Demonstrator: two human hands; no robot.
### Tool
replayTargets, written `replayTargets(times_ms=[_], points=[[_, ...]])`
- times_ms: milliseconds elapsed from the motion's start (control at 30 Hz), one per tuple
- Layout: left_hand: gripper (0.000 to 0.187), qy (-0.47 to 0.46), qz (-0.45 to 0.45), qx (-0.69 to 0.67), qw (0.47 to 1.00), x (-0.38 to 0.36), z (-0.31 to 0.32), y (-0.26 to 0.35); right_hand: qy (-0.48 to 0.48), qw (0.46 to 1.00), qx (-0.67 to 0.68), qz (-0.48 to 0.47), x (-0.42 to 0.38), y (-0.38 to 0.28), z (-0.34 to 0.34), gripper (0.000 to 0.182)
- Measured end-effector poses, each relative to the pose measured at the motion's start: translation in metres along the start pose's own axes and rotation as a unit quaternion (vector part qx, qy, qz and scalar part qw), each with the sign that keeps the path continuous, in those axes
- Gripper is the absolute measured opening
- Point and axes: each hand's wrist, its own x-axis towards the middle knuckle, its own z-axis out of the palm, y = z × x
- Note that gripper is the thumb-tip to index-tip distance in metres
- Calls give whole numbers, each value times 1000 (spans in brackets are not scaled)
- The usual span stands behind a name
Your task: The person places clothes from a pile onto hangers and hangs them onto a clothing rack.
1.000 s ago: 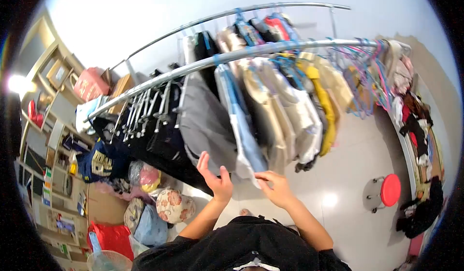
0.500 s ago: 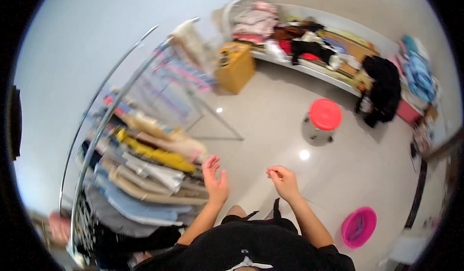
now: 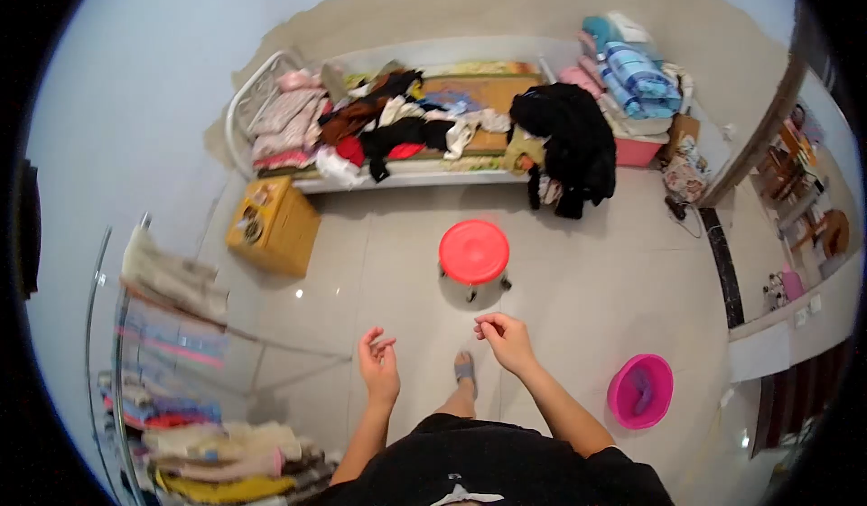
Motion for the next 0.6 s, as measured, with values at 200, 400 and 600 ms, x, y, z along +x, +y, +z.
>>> replayTargets(times_ms=[200,400,600], points=[[27,-38,-24,-4,999,116,72,-22,53,987,-148,-34,101,-45,-59,16],[20,-122,-14,-78,989,206,174,-35,198,971,-131,-38,155,-48,-144,17],[16,-230,-3,-79,970,260,312,-25,316,948,-46,-15,205,-11,-258,15]])
